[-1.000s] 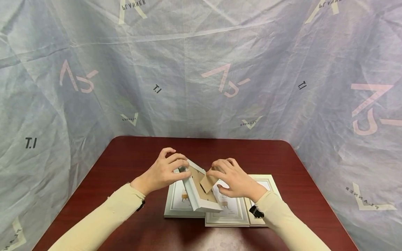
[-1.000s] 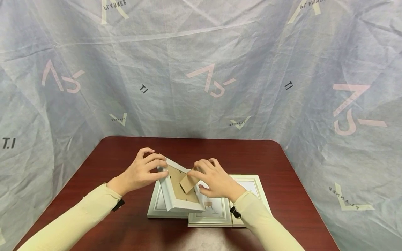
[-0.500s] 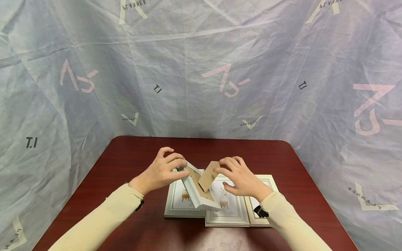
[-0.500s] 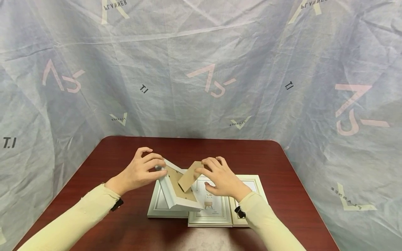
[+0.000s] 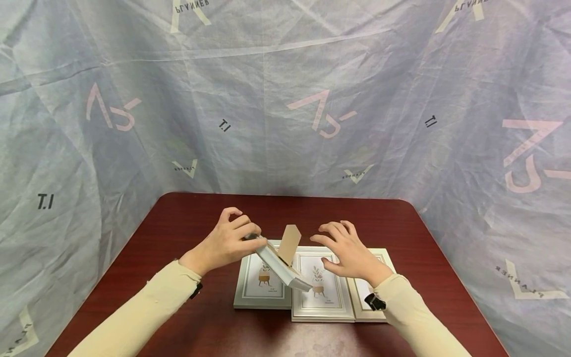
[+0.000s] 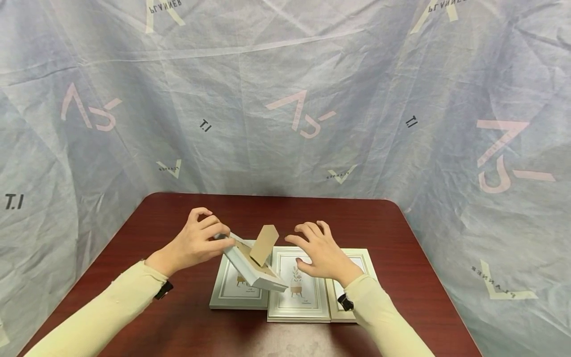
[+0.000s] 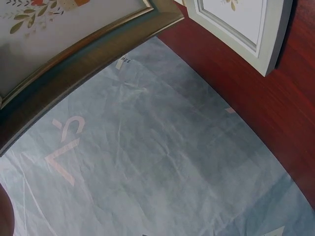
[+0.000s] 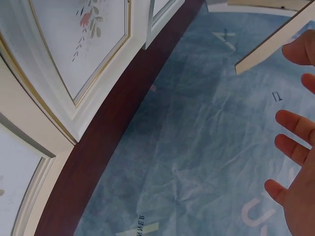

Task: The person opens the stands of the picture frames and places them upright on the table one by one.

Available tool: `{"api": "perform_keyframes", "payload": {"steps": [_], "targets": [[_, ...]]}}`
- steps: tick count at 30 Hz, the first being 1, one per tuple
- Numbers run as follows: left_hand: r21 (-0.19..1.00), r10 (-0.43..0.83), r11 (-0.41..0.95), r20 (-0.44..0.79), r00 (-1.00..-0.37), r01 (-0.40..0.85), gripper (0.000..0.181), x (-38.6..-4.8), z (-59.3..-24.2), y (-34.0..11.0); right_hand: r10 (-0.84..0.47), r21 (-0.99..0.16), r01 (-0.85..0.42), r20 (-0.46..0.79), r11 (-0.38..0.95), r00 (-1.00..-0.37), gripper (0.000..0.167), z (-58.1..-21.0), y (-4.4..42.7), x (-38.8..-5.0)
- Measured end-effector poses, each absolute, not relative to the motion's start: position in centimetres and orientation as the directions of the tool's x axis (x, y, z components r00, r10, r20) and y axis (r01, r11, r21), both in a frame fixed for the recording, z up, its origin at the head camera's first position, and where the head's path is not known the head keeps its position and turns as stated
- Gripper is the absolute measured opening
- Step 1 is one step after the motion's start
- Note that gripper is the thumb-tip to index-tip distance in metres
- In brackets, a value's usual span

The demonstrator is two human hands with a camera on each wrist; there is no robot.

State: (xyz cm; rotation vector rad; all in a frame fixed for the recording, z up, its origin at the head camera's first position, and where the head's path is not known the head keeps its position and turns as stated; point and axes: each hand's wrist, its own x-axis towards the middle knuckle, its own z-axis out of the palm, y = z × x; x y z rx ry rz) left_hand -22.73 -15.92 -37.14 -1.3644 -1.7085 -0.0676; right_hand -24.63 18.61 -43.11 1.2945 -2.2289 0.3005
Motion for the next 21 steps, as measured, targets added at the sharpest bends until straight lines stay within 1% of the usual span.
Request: {"api": "perform_keyframes", "payload": {"steps": [3,6,8,11,14,19,21], "targets": [[-0.469,0.745,0.391,0.666,0.026,0.792,0.036,-22.73,-37.15,-16.03,-0.728,0.068,-0.852,0.557,0.519,-0.400,0.051,-43.25,18.78,-24.66],[-0.464,0.737,0.394,0.675,0.028,0.793,0.035,-22.76,-37.18,-16.12,-0.719,0.062,-0.848,0.566,0.526,-0.404,0.050,-43.34,18.93,-24.73],[-0.460,0.731,0.396,0.682,0.031,0.795,0.031,-22.75,-37.19,-16.15,-0.712,0.060,-0.847,0.574,0.529,-0.404,0.050,-43.38,19.00,-24.75],[-0.457,0.721,0.405,0.692,0.031,0.792,0.018,-22.71,-37.18,-16.15,-0.703,0.053,-0.842,0.580,0.537,-0.411,0.050,-43.41,19.05,-24.75],[-0.448,0.711,0.413,0.703,0.026,0.793,0.013,-22.68,-37.16,-16.13,-0.694,0.048,-0.833,0.580,0.551,-0.426,0.050,-43.45,19.08,-24.70],[-0.421,0.694,0.419,0.720,0.016,0.804,0.030,-22.67,-37.11,-16.12,-0.678,0.045,-0.818,0.585,0.574,-0.444,0.051,-43.69,19.15,-24.61],[-0.418,0.689,0.425,0.724,0.012,0.803,0.032,-22.68,-37.11,-16.12,-0.670,0.047,-0.813,0.595,0.580,-0.444,0.050,-43.81,19.15,-24.59]]}}
